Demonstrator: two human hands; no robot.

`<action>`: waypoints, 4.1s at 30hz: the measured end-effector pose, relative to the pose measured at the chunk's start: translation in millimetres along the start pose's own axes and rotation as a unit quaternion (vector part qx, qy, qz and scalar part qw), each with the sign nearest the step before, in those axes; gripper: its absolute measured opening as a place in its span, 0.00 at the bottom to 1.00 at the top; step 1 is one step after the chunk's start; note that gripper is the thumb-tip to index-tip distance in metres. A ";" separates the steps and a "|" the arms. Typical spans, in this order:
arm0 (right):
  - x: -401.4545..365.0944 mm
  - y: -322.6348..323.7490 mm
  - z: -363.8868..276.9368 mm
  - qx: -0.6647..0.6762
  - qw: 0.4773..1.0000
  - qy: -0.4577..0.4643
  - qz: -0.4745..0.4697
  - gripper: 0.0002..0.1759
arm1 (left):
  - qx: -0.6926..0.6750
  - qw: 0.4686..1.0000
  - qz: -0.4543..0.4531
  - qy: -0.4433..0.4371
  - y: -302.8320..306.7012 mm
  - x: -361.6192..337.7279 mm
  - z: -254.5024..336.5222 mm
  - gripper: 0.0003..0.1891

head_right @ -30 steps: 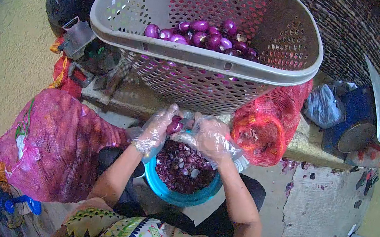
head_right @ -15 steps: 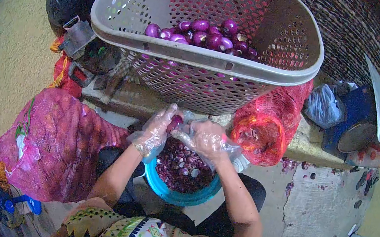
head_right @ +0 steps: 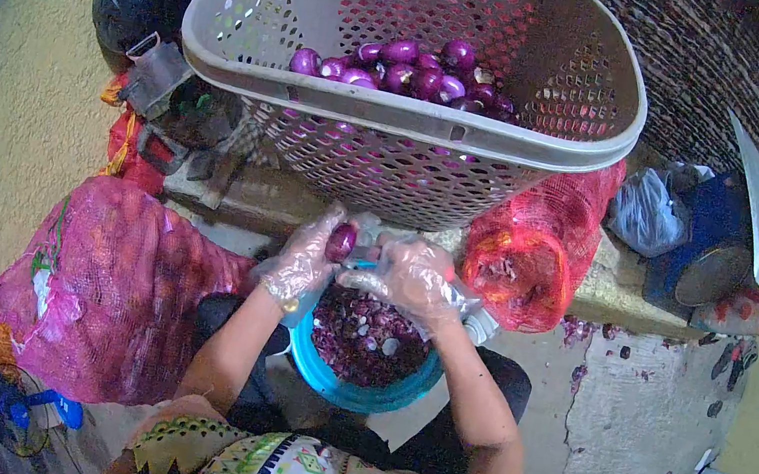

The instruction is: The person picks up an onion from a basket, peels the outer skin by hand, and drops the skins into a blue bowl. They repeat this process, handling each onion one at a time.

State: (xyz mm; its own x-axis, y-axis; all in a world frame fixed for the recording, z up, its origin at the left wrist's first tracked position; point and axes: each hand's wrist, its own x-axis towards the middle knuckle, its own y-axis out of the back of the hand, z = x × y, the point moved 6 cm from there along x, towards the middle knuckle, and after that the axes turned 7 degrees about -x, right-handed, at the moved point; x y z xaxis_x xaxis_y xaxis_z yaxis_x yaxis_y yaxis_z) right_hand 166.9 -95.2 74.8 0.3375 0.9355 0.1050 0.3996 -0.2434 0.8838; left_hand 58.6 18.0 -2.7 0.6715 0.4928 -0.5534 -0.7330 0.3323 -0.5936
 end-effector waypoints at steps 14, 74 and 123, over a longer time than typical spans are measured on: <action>3.8 -2.7 -1.9 -0.019 1.000 -0.008 0.007 0.34 | 0.002 1.000 -0.010 0.001 -8.7 -4.4 -9.5 0.20; 3.0 -11.6 -7.3 -0.050 0.995 0.054 -0.063 0.34 | -0.160 0.982 -0.039 0.090 1.1 11.7 -27.8 0.23; 5.1 -12.9 -1.0 -0.012 1.000 -0.028 -0.004 0.32 | -0.109 0.992 -0.044 -0.037 12.1 20.8 -17.3 0.23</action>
State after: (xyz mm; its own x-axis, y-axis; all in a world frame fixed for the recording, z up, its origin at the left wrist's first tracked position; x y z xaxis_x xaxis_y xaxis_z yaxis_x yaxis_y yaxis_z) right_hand 162.7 -87.0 64.4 0.3823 0.9212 0.0726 0.3822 -0.2291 0.8952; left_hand 65.5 18.3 -31.5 0.7154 0.5310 -0.4541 -0.6259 0.1984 -0.7542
